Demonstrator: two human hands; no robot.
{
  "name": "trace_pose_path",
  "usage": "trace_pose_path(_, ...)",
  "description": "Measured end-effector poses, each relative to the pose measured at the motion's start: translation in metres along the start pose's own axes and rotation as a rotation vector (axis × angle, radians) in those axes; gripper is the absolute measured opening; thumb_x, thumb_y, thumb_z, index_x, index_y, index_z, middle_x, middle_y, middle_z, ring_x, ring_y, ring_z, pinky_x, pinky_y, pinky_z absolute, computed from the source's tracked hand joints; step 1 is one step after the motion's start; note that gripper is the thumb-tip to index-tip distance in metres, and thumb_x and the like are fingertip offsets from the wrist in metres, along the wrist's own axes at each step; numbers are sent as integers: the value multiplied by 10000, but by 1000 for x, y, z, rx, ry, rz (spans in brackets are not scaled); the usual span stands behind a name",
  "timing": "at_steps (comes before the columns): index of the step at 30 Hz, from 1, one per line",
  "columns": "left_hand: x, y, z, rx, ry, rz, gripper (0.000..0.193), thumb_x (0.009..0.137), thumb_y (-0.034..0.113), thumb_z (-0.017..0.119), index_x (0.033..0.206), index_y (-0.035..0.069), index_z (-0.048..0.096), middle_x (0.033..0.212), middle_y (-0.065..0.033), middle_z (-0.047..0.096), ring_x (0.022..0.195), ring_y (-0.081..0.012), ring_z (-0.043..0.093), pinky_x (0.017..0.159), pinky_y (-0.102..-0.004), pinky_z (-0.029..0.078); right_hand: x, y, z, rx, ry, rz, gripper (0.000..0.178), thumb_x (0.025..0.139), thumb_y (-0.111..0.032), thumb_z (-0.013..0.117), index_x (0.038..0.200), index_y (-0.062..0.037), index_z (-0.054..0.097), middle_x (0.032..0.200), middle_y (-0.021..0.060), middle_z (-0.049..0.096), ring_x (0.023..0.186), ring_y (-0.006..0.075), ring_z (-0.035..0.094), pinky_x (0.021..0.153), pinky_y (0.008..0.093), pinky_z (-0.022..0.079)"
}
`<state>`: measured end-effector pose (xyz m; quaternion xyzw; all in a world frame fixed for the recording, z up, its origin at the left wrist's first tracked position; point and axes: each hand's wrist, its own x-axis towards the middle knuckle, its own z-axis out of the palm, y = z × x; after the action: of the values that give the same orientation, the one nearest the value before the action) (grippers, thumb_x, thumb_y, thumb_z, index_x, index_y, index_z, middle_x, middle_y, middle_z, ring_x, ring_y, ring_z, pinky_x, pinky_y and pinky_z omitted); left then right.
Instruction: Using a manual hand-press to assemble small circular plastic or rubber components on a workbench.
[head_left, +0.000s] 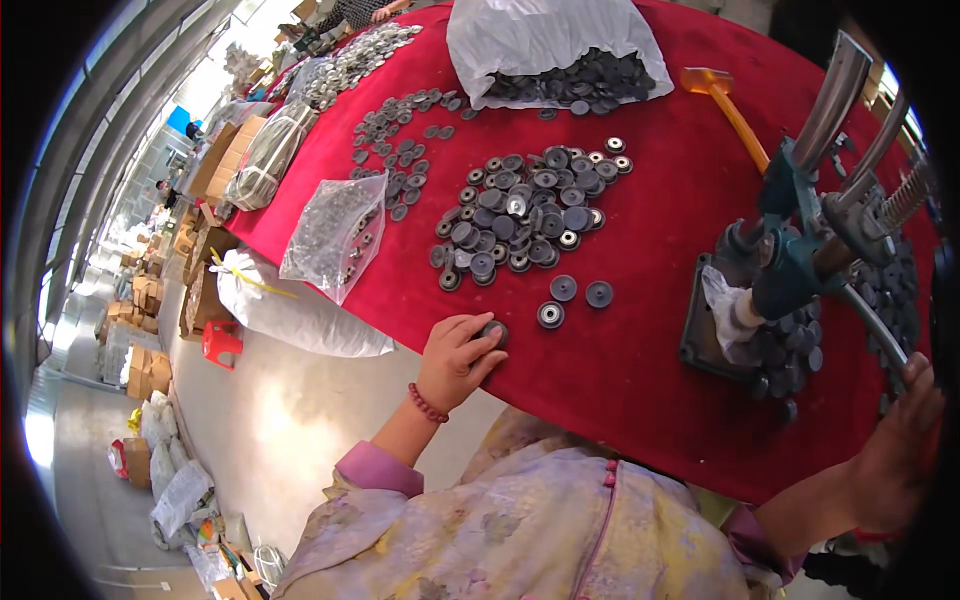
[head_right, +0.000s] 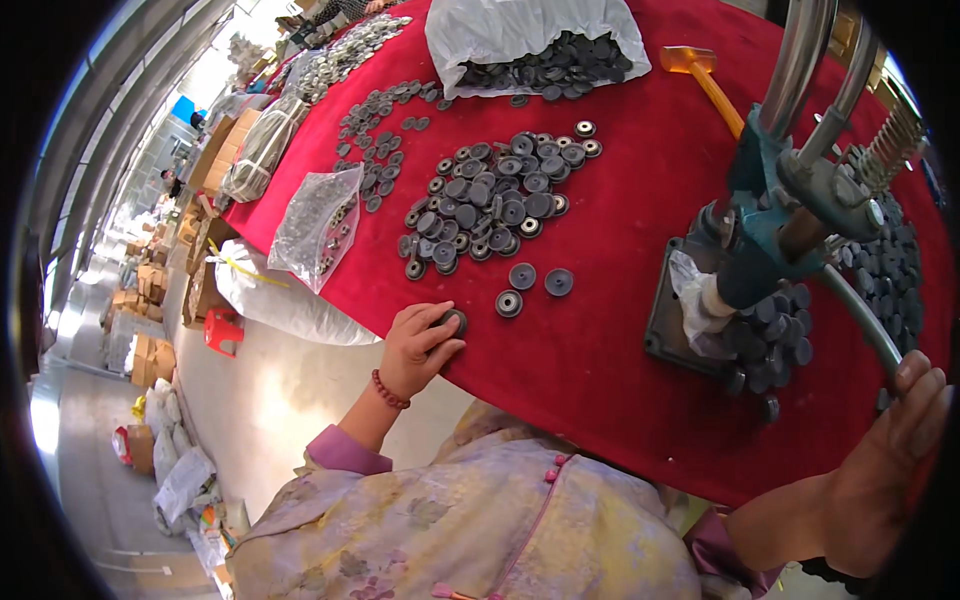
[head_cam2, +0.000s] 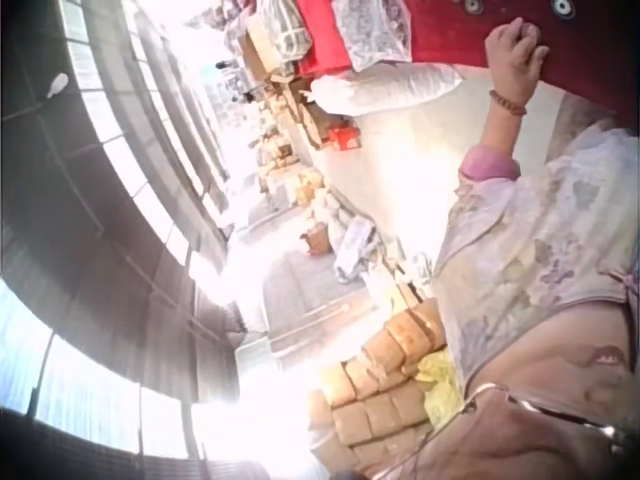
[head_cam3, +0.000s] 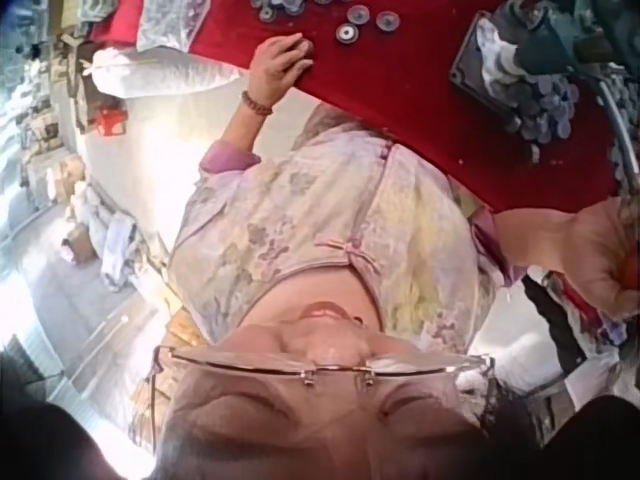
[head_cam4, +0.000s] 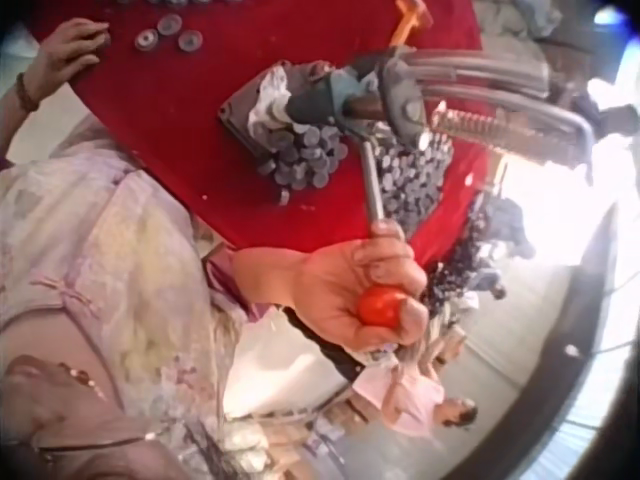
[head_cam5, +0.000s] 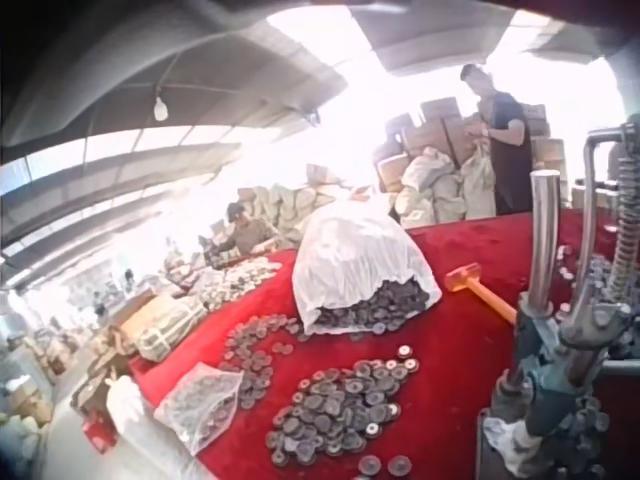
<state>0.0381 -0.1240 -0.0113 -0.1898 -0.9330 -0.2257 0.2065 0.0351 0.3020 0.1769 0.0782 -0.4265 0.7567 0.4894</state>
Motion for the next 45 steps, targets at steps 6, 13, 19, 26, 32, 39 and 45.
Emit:
trace_pose_path(6, -3, -10, -2, -176, 23, -24, 343, 724, 75, 811, 1057, 76, 728, 1048, -96, 710, 943, -283, 646, 850, -398, 516, 31, -6, -10, 25, -594, 28, 392, 1014, -365, 417, 1157, -19, 536, 810, 97, 410, 708, 199, 402, 766, 448, 401)
trace_pose_path(13, 108, 110, 19, -447, -187, -12, 530, 724, 89, 816, 1215, 13, 633, 1345, -188, 527, 1075, -284, 633, 932, -372, 496, 103, 28, 35, -114, -518, 230, 372, 1021, -344, 467, 1108, 7, 555, 775, 52, 494, 595, 120, 427, 633, 305, 434)
trace_pose_path(19, 160, 157, 97, -600, -217, 84, 668, 720, 109, 823, 1320, 21, 541, 1340, -202, 570, 1087, -324, 632, 933, -404, 502, 105, 29, 47, -179, -454, 240, 327, 1007, -314, 462, 1054, -6, 561, 737, 50, 512, 551, 104, 431, 566, 294, 420)
trace_pose_path(26, 169, 170, 141, -503, -95, 212, 999, 709, 174, 830, 1525, 48, 267, 995, -140, 684, 963, -335, 616, 860, -436, 496, 95, 24, 49, -185, -447, 213, 327, 1010, -314, 453, 1047, -8, 562, 733, 66, 516, 541, 114, 434, 570, 293, 416)
trace_pose_path(32, 169, 172, 152, -560, -132, 132, 1012, 698, 192, 842, 1520, 43, 272, 1031, -154, 672, 982, -354, 610, 876, -437, 488, 69, 6, 18, -50, -494, 137, 356, 1008, -345, 464, 1077, -8, 553, 735, 79, 509, 566, 136, 446, 610, 294, 434)
trace_pose_path(39, 159, 161, 138, -622, -74, 219, 986, 708, 268, 860, 1491, -9, 330, 1265, -191, 615, 1102, -357, 589, 973, -432, 462, -1, -2, -19, -171, -586, -155, 291, 997, -392, 437, 985, -106, 491, 741, 81, 433, 631, 215, 435, 713, 483, 438)
trace_pose_path(45, 128, 141, 79, -367, -25, 246, 523, 757, 214, 797, 1223, 65, 612, 1064, -138, 647, 1004, -322, 589, 899, -426, 464, -63, 4, -71, -235, -489, -269, 257, 962, -435, 431, 954, -188, 498, 805, 55, 380, 754, 241, 432, 942, 565, 323)
